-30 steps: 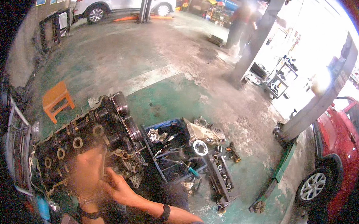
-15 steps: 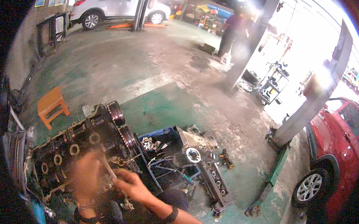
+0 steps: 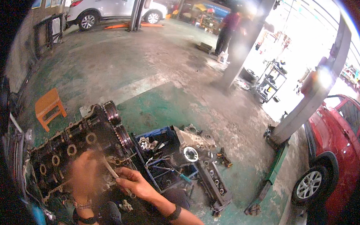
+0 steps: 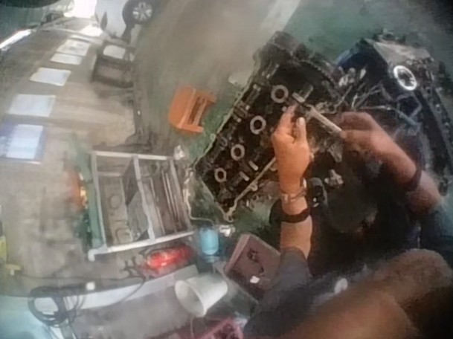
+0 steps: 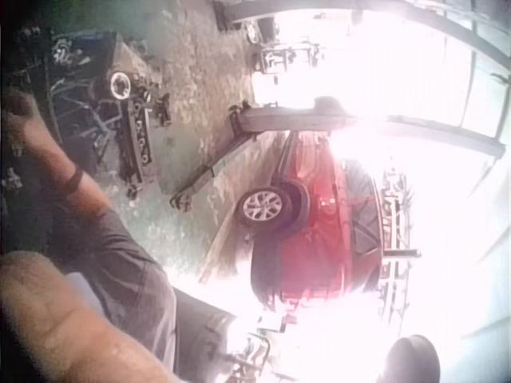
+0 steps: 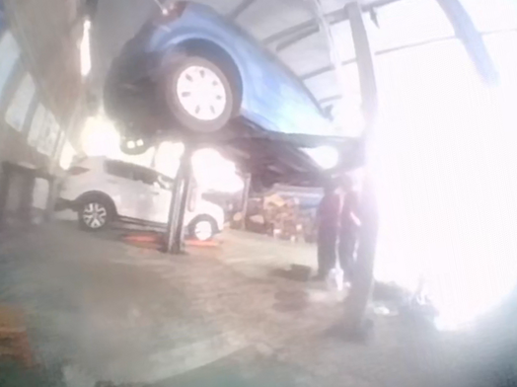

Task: The person works on an open engine block, using a wrench to unscrew bolts from the camshaft caps and removing them by hand.

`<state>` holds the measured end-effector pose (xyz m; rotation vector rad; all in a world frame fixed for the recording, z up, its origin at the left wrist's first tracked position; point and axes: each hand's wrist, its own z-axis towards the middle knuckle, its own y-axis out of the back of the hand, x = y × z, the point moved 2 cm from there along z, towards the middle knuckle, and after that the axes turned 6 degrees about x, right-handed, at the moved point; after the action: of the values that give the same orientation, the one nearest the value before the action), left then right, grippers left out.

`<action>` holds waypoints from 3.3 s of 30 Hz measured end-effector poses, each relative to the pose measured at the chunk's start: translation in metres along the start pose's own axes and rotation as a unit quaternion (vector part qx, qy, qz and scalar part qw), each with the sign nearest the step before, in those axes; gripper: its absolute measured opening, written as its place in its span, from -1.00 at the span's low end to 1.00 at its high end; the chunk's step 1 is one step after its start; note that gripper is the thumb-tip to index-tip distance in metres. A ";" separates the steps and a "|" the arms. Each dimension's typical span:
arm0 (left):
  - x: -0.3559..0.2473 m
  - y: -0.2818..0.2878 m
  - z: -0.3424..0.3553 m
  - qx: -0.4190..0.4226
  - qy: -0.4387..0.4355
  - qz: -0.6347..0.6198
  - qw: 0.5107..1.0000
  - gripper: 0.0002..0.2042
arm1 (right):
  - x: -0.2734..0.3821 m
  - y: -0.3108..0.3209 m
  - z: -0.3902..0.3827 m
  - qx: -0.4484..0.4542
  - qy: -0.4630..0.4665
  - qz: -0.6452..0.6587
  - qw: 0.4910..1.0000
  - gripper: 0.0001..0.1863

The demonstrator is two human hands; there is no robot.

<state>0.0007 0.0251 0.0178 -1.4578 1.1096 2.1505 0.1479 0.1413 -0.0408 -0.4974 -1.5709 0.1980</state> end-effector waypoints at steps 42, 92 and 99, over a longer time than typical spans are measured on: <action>0.005 0.008 0.002 0.039 0.011 -0.016 0.999 -0.71 | -0.047 -0.056 0.042 -0.095 0.156 -0.239 0.954 -0.59; 0.018 0.007 -0.003 0.084 0.037 -0.109 0.990 -0.69 | 0.003 -0.009 0.016 -0.084 0.024 0.076 0.993 -0.66; 0.016 0.010 -0.004 0.105 0.060 -0.119 0.986 -0.64 | -0.007 -0.032 0.016 -0.105 0.024 -0.036 0.994 -0.70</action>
<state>-0.0098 0.0134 0.0072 -1.5510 1.1016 1.7503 0.1262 0.1126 -0.0346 -0.6044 -1.5679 -0.0352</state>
